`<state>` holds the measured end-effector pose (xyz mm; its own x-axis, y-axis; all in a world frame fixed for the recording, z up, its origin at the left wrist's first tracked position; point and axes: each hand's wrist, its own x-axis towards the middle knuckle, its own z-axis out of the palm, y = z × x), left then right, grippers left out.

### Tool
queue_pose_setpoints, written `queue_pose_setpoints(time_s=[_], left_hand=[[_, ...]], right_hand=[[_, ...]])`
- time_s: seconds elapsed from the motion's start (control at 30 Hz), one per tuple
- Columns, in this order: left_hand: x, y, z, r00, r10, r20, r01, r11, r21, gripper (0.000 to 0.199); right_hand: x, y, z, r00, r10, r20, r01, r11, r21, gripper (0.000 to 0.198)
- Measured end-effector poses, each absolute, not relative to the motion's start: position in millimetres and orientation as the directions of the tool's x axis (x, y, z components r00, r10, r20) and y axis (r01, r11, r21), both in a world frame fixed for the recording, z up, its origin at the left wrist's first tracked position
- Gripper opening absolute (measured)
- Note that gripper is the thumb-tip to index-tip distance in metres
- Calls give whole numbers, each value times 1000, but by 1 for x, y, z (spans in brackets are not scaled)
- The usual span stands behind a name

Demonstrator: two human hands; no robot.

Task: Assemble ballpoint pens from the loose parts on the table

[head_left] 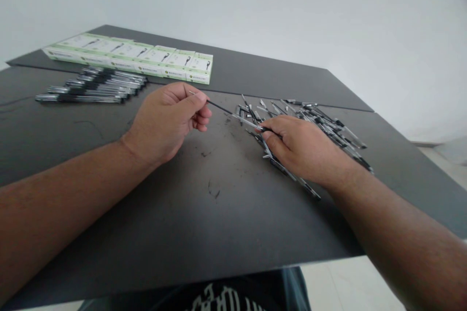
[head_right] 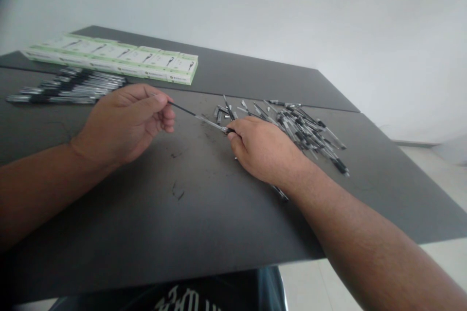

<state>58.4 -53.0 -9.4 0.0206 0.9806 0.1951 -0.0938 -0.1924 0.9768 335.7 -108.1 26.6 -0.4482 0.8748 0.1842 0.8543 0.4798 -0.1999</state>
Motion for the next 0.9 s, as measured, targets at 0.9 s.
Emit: queue_pose_setpoints(time_s=[0.9], left_hand=[[61,-75,-3,521,799,300,493,-568,659,22]], right_hand=[[326,-121,24,-504,839,205,799,543,-259,19]])
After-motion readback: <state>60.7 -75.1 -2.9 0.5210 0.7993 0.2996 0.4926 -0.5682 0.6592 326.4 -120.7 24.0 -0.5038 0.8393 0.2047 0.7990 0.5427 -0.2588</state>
